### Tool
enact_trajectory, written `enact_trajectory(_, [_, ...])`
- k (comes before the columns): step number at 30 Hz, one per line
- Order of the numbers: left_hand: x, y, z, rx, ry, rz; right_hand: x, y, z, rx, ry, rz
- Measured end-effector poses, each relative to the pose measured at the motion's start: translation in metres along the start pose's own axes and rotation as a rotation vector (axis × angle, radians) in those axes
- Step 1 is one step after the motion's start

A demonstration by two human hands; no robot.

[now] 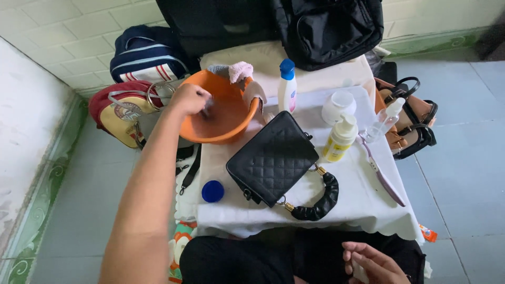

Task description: The person cleans a black quilted handbag by first wiping it with a wet cloth, then scrubbing the handle and body with a toothbrush dipped in a white cleaning solution. The person uses a spray bottle, a cloth, and a toothbrush to clean the bag on a table.

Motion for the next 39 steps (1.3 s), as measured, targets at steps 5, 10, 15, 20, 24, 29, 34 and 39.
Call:
enact_trajectory(5, [0.016,0.000,0.013,0.032,-0.020,0.007,0.014,0.003,-0.020,0.021,-0.011,-0.014])
enact_trajectory(10, [0.012,0.023,0.005,0.009,-0.056,-0.059,0.079,0.072,-0.095,0.015,-0.094,0.136])
enact_trajectory(15, [0.012,0.027,0.014,-0.067,0.012,-0.079,0.098,0.102,-0.167,0.414,-0.331,0.282])
enact_trajectory(20, [0.024,0.009,0.017,0.044,-0.014,0.008,0.075,0.108,-0.205,0.534,-0.550,0.282])
enact_trajectory(24, [0.009,0.020,0.012,0.103,0.115,0.026,0.049,0.088,-0.209,0.559,-0.665,0.321])
enact_trajectory(29, [0.017,0.008,0.022,0.173,0.182,0.194,0.083,0.092,-0.204,0.653,-0.726,0.431])
enact_trajectory(34, [0.029,-0.007,0.024,0.364,0.129,0.181,0.099,0.117,-0.196,0.803,-0.757,0.471])
enact_trajectory(39, [-0.018,0.018,-0.002,0.661,0.119,0.260,0.117,0.255,-0.198,0.874,-1.079,-0.087])
Point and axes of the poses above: each hand's wrist, its own x-axis away from the middle knuckle, its own y-axis out of the palm, z = x × y, the point moved 9 cm from there along -x, towards the middle knuckle, and after that the axes turned 6 degrees about x, right-handed, at the moved point
